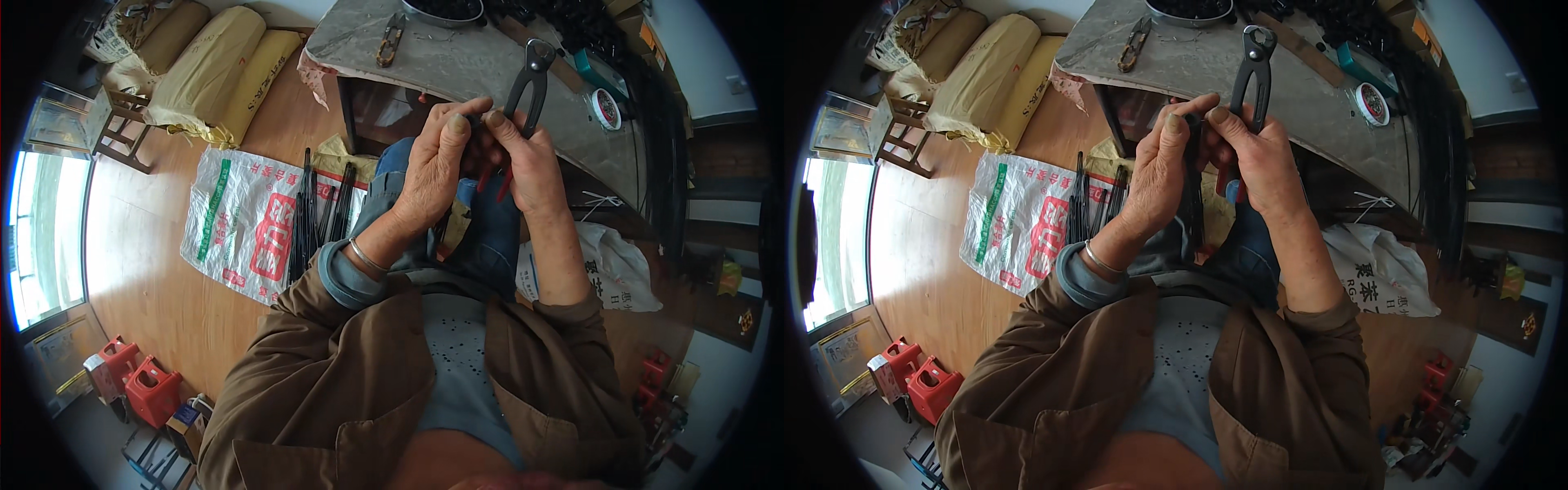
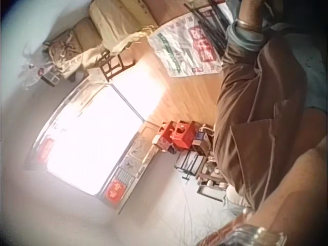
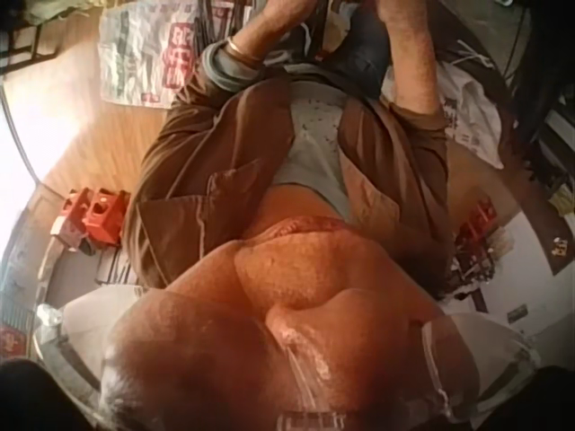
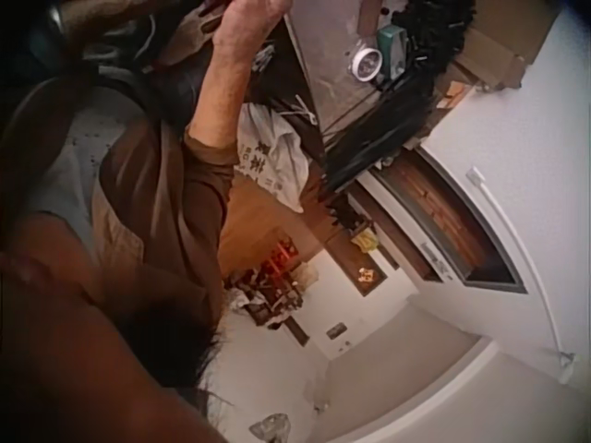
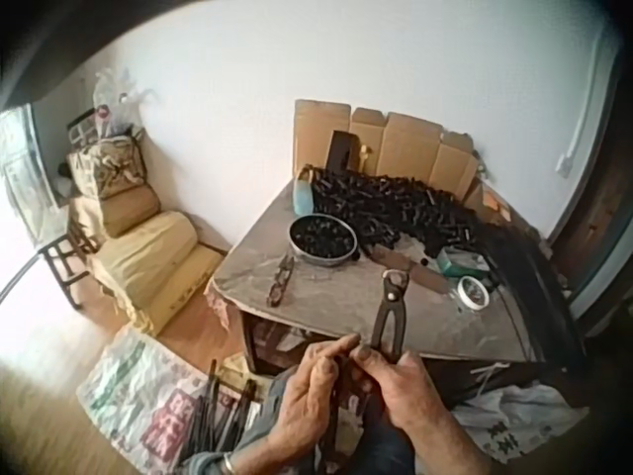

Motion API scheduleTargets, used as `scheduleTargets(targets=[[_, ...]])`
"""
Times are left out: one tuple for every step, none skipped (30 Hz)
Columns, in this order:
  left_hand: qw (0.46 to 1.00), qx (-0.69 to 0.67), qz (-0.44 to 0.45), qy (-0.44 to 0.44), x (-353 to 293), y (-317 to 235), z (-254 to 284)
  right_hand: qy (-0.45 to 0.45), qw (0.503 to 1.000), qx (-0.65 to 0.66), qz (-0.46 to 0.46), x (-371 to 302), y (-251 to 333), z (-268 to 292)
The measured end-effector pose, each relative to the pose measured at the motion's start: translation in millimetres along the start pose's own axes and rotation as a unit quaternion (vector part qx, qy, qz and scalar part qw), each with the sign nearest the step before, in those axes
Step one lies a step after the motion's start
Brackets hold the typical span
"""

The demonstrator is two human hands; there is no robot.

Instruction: Manually inserting black rods into a hub and securing them using tools.

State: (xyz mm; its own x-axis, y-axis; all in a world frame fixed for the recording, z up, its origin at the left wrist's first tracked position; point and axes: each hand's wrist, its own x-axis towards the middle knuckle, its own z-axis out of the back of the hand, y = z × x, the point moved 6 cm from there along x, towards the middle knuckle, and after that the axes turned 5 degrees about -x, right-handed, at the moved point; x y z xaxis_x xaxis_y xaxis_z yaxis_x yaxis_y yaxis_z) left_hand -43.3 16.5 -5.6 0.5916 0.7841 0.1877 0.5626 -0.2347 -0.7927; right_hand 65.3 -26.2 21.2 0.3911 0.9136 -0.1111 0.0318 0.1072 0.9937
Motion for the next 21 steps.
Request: scheduleTargets(targets=[[1.000,-0.018,0.007,0.008,0.0,1.4,0.2,-0.003,1.000,-0.007,-0.003,0.2,-0.9,0.7],[1.000,-0.018,0.006,0.009,0.5,2.1,0.8,-0.003,1.000,-0.007,-0.002,0.2,-1.4,1.7],[1.000,-0.004,-0.002,0.006,0.9,2.5,1.4,0.003,1.000,0.001,-0.013,0.0,-3.5,2.9],[1.000,0.010,-0.011,0.004,1.2,2.1,1.5,0.009,1.000,0.010,-0.025,-0.2,-5.4,3.3],[1.000,0.010,-0.011,0.004,1.2,2.0,1.1,0.009,1.000,0.010,-0.025,-0.1,-5.6,3.7],[1.000,0.009,-0.007,0.003,1.4,2.3,0.8,0.013,1.000,0.010,-0.021,0.4,-5.4,3.7],[1.000,0.007,-0.002,0.001,1.6,2.8,0.6,0.016,1.000,0.010,-0.018,0.7,-5.2,3.6],[1.000,0.007,-0.002,0.001,1.9,3.7,0.6,0.017,1.000,0.010,-0.018,0.9,-5.2,4.1],[1.000,0.008,-0.001,0.002,2.1,5.1,0.8,0.016,1.000,0.008,-0.021,0.9,-5.5,4.8],[1.000,0.009,-0.001,0.003,2.3,6.0,0.8,0.015,1.000,0.006,-0.023,1.0,-5.8,5.5],[1.000,0.009,-0.001,0.003,2.3,5.2,0.2,0.015,1.000,0.005,-0.024,1.2,-5.9,6.2],[1.000,0.010,-0.002,0.003,2.0,3.5,-0.9,0.016,0.999,0.014,-0.028,1.3,-6.7,6.5],[1.000,0.011,-0.003,0.004,1.9,2.6,-1.4,0.018,0.999,0.022,-0.032,1.5,-7.5,6.4],[1.000,0.011,-0.003,0.004,2.1,3.5,-0.7,0.018,0.999,0.023,-0.032,1.4,-7.4,5.5],[1.000,0.020,-0.008,0.006,2.3,4.2,0.0,0.009,1.000,0.017,-0.022,1.0,-5.6,4.8],[0.999,0.029,-0.013,0.008,2.5,4.4,0.5,0.001,1.000,0.010,-0.012,0.8,-3.9,4.8],[0.999,0.028,-0.013,0.007,2.6,4.2,0.8,0.001,1.000,0.010,-0.013,0.7,-3.6,4.8],[1.000,0.023,-0.007,0.011,2.5,4.2,0.8,0.001,1.000,0.009,-0.016,0.7,-4.0,5.1],[1.000,0.018,-0.001,0.015,2.4,4.4,0.6,0.001,1.000,0.008,-0.020,0.7,-4.6,5.5],[1.000,0.018,-0.001,0.014,2.3,4.6,0.6,0.002,1.000,0.008,-0.021,1.1,-5.5,6.2],[1.000,0.009,-0.001,0.014,2.2,4.8,0.2,0.004,1.000,0.010,-0.025,1.5,-7.1,6.8]])
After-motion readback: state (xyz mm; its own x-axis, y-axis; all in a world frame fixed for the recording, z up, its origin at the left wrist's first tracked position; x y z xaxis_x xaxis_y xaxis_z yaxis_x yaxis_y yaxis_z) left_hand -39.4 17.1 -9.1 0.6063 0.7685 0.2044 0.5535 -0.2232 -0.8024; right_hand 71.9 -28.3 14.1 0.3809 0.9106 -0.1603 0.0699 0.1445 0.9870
